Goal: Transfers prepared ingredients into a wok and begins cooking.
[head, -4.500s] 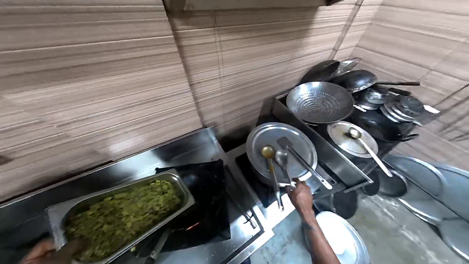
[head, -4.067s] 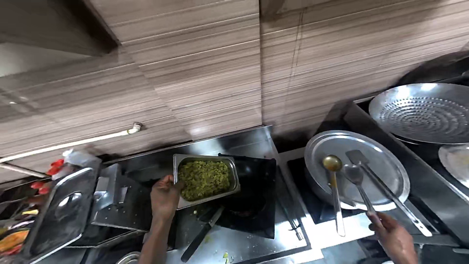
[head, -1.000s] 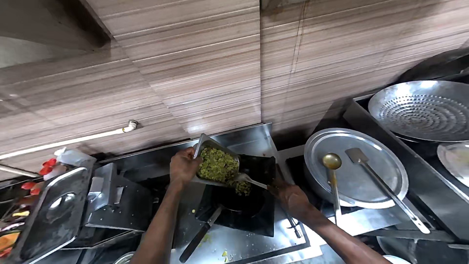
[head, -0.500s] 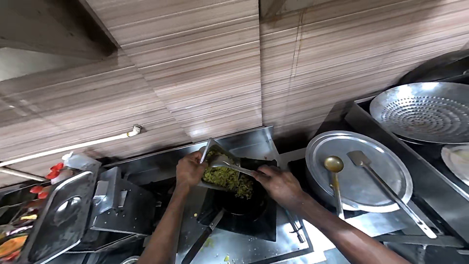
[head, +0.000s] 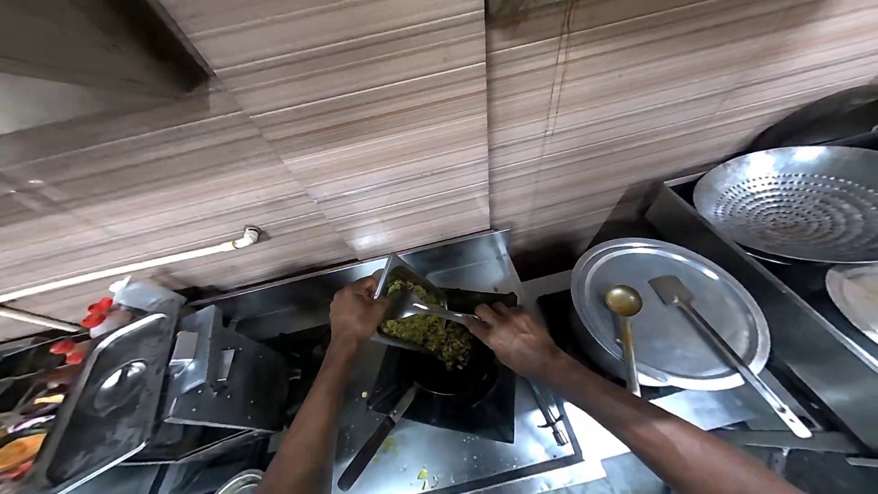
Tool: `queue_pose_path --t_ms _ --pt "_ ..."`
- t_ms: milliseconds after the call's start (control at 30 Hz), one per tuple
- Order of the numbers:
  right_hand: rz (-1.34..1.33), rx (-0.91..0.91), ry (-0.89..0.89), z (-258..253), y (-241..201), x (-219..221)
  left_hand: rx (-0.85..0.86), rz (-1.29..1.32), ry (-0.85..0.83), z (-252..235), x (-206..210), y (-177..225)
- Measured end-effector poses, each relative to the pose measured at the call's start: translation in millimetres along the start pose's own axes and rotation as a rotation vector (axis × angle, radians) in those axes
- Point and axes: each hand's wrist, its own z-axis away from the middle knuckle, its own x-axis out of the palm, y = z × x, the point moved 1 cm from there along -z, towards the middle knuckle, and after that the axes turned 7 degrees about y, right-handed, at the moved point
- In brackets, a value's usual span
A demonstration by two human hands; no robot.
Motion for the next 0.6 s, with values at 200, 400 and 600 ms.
queue_pose_path --t_ms 200,400,600 --pt "-0.056 0.065 -0.013 25.4 0.7 23.1 -0.027 -0.009 -0.002 -1.0 6.8 -3.1" --pt "-0.02 0.088 0.067 47.1 0.7 36.5 -0.069 0.023 -0.023 -6.0 6.9 -9.9" --pt "-0.036 0.12 0.057 69.9 -4.0 55.2 -0.087 0.059 -0.025 -5.7 8.0 -21.2"
